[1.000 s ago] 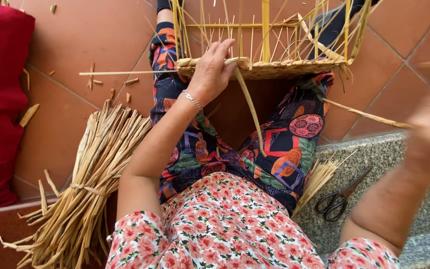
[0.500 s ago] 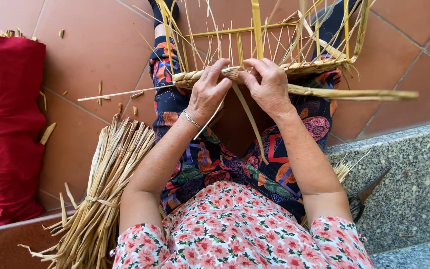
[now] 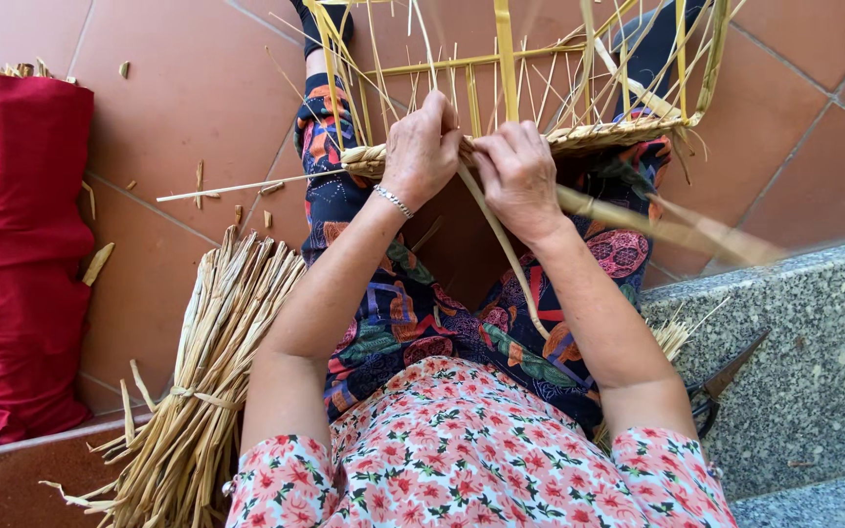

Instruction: The person weaves a basket using dried palm leaves, interlacing them through a pre-formed frame. They trim excess material with scissors and continue weaving the sides of the basket.

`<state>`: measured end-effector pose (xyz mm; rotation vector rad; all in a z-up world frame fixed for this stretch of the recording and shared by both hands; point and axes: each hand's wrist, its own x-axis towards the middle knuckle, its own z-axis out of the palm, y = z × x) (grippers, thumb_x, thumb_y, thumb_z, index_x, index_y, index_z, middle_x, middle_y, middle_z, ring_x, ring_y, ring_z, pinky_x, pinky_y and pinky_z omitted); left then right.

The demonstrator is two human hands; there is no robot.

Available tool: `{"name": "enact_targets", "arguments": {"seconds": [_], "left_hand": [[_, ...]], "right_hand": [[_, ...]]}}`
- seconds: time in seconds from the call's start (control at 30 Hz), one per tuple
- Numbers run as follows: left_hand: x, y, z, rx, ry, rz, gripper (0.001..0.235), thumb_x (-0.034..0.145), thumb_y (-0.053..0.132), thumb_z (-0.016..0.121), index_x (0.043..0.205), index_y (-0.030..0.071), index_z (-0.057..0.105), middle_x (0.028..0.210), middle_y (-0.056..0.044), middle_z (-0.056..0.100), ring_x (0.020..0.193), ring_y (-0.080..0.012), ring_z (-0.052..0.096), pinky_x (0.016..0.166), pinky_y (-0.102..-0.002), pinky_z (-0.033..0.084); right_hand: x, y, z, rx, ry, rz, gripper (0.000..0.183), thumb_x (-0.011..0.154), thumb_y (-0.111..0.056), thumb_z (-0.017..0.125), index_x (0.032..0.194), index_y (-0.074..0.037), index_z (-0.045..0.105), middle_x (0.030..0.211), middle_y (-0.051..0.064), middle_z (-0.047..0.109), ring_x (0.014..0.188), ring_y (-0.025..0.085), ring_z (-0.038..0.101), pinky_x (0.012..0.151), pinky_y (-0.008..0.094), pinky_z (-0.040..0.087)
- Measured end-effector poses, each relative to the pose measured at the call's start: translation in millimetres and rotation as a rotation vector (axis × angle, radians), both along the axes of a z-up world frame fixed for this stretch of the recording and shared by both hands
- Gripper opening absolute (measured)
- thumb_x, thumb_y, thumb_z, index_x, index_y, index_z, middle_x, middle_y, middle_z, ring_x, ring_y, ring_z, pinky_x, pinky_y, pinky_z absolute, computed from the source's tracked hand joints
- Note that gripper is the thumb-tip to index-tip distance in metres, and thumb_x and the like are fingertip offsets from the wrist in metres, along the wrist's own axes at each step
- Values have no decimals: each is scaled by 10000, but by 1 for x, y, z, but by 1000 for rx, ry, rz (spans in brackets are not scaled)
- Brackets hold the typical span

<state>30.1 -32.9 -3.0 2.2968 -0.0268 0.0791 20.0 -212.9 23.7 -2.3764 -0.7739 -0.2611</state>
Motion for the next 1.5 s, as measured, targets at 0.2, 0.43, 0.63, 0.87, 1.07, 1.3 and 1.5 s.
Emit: {"name": "enact_targets", "arguments": {"seconds": [0.2, 0.43, 0.63, 0.87, 1.07, 1.3, 1.5], "left_hand": [[6, -4, 9, -58, 67, 81, 557, 814, 29, 717, 1291, 76, 433, 771, -115, 699, 815, -376, 697, 759, -505, 527], [-2, -7, 1, 260, -234, -178, 331, 802, 12, 739, 1101, 80, 615, 1071, -155, 642, 1050, -307, 621, 863, -394, 567], [-4, -16, 0, 331, 18, -254, 109, 833, 75, 690, 930, 28, 676, 949, -174, 660, 994, -347, 643, 882, -442, 536], [-1, -17, 3, 42, 88, -52, 140, 952, 57, 659, 1077, 28, 605, 889, -159, 731, 840, -354, 732, 778, -466, 563], [15, -3, 8, -166, 143, 33, 375, 815, 63, 767, 1095, -24, 533, 759, -150, 740, 782, -322, 741, 744, -433, 565], [16, -6, -8, -45, 68, -145, 160, 898, 168, 711, 1026, 80, 671, 846, -119, 763, 813, -307, 755, 770, -407, 582], [10, -27, 5, 168, 96, -106, 298, 927, 373, 739, 944, 92, 639, 760, -127, 727, 751, -321, 716, 698, -462, 545]], "right_hand": [[-17, -18, 47, -103, -221, 122, 506, 711, -108, 804, 1202, -42, 700, 1213, 134, 658, 1153, 314, 574, 971, 429, 455], [1, -15, 12, 347, 251, -65, 139, 969, -81, 779, 1096, -53, 729, 985, 103, 745, 859, 230, 718, 782, 342, 570], [14, -5, -9, 411, 162, -164, 86, 1016, -64, 725, 1075, -2, 721, 951, 123, 754, 816, 187, 745, 716, 308, 581], [16, -3, 7, 472, 586, -198, 424, 948, -34, 741, 1315, -16, 530, 966, 55, 793, 743, 140, 661, 689, 324, 543], [14, -17, -5, 431, 226, 64, 58, 998, 13, 702, 1033, -10, 742, 1206, 97, 697, 1053, 188, 706, 865, 305, 595], [36, -23, -21, 709, 826, -145, 368, 1029, 2, 609, 1368, 42, 472, 1263, 174, 655, 874, 126, 753, 701, 251, 645], [53, -8, -4, 787, 841, -352, 614, 959, -63, 744, 1398, 45, 329, 1164, 185, 718, 627, 139, 733, 417, 242, 568]]}}
